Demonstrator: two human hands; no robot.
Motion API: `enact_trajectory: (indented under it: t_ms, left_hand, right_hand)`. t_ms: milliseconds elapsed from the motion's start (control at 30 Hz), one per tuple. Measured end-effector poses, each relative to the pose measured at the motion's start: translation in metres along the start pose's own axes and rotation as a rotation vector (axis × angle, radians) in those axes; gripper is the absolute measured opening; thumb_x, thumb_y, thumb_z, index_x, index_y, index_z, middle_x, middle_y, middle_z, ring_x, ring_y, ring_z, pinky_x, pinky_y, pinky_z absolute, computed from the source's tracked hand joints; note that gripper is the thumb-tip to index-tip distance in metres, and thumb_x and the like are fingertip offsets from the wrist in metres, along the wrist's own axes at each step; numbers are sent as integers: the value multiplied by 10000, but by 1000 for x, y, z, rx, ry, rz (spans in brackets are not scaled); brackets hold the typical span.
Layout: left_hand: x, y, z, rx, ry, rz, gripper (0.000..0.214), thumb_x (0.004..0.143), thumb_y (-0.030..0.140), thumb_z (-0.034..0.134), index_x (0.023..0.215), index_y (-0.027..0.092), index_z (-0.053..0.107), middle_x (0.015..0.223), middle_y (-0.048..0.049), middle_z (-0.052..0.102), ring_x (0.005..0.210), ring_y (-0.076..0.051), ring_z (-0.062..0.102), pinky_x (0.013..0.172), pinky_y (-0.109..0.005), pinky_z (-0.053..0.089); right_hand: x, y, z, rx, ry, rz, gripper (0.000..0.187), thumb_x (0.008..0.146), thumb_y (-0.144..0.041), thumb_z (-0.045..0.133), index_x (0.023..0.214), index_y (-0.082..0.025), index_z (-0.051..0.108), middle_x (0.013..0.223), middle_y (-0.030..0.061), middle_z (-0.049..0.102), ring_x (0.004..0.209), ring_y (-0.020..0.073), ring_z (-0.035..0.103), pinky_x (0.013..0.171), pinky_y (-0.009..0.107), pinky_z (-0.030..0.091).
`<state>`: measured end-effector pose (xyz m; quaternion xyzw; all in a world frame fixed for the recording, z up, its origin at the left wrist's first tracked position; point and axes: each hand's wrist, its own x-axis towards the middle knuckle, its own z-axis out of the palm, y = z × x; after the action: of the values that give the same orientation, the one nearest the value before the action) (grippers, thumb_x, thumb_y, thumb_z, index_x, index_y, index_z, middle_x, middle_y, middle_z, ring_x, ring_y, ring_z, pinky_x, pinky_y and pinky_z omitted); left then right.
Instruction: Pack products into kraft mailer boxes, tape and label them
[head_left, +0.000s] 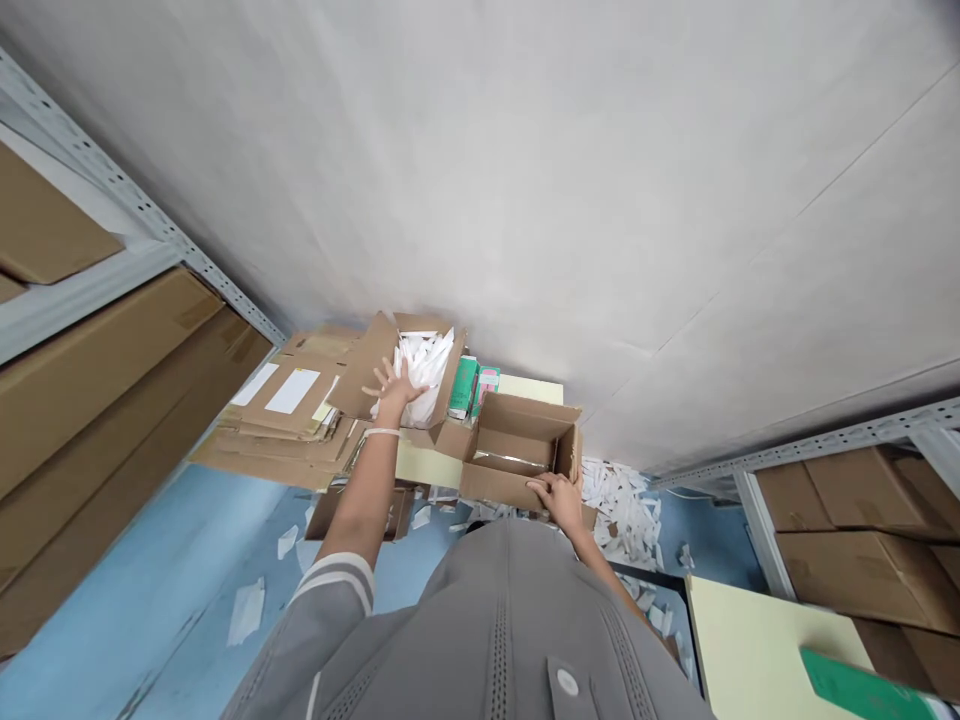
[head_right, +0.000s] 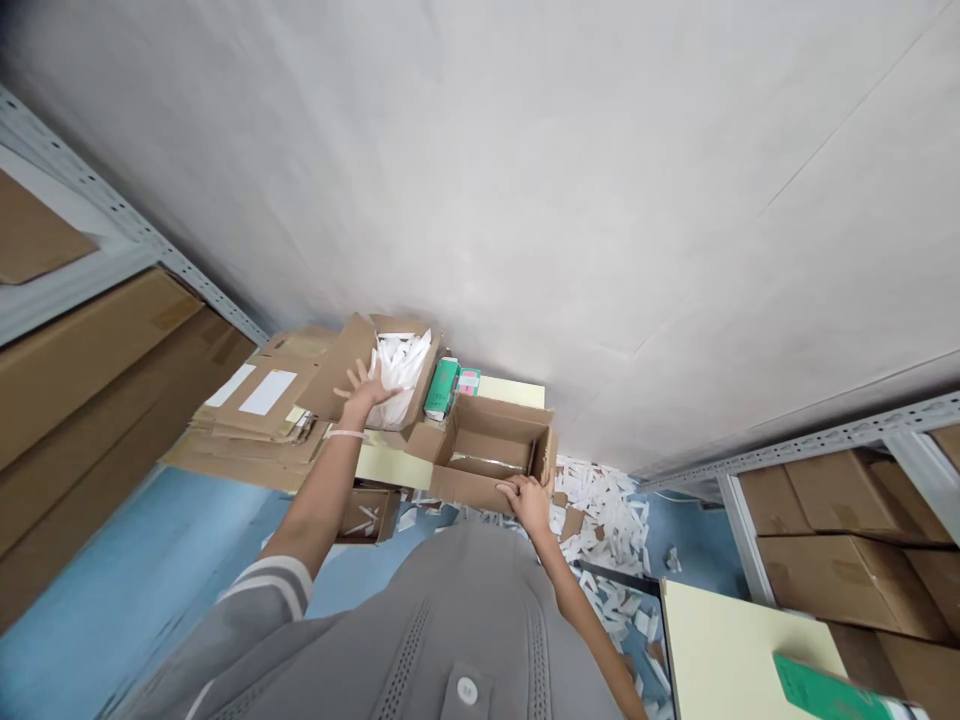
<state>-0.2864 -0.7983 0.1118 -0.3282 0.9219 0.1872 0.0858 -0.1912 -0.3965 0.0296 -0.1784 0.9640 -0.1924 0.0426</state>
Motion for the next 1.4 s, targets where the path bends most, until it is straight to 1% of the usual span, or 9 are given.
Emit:
enact_trajectory:
  t_ms: [100,200,333,433,567,800,1000,1200,1400]
  left_hand:
    - [6,-10,29,75,-152,-71,1076,687,697,667,1560,280,198,1646,-230,16,1485,-505,15,976,-831,196]
    - [-4,-27,48,110,-177,-69,997,693,575,726,1533,268,284,1639,-245,47,1424,-517,267,984,-728,346]
    - [-11,-40,52,89,-137,-3,732,748,287,691,1434,204,449,1559,-254,294,1181,-374,595,941,-475,481]
    - [-12,-37,54,62,-87,-8,470,809,197,584,1274,127,582,1380,-253,495,1100,-340,625,881,-425,489]
    - [-15,-34,56,2,24,-15,371,904,129,386,1176,98,637,1286,-242,548,1016,-290,638,807,-376,485]
    - [-19,-52,30,-64,210,-18,356,944,219,411,1203,129,638,1197,-192,615,962,-273,650,793,-358,484]
    - [-7,-66,6,-357,453,-24,288,867,305,562,1060,134,691,1097,-155,681,977,-281,629,911,-383,458]
    - [-3,-65,-18,-489,518,-21,213,800,289,597,936,153,688,998,-110,694,961,-259,618,944,-383,460]
    - [-9,-57,-30,-560,622,176,177,811,294,584,893,167,674,1216,-127,646,1216,-250,551,1079,-373,401]
  right_hand:
    - [0,1,1,14,-3,-6,505,1012,-536,330,946,-291,767,949,42,774,940,223,680,1108,447,238]
    - [-1,0,1,12,-2,5,519,1009,-544,329,941,-275,768,950,50,772,956,225,672,1109,445,248]
    - [-3,-3,-2,29,-5,14,526,1016,-531,317,933,-286,775,959,42,770,964,218,667,1108,426,253]
    - [-3,-4,-3,31,-12,19,524,1018,-525,310,940,-298,776,961,30,768,954,211,667,1102,420,261]
    - [-3,-4,-4,25,-21,19,515,1018,-520,312,962,-302,775,959,23,771,950,208,667,1105,426,252]
    - [-2,-4,-4,30,-36,28,491,1012,-523,334,980,-314,777,970,18,774,951,199,675,1084,392,287]
    - [-3,-5,-3,22,-43,39,483,1012,-521,339,979,-317,775,959,18,773,943,196,669,1092,392,273]
    - [-2,-4,-3,32,-47,52,489,1012,-523,336,957,-300,768,947,17,769,947,194,665,1108,394,257]
    - [-3,-6,-3,57,-48,59,480,1013,-522,337,977,-315,769,986,15,769,958,201,662,1129,414,237]
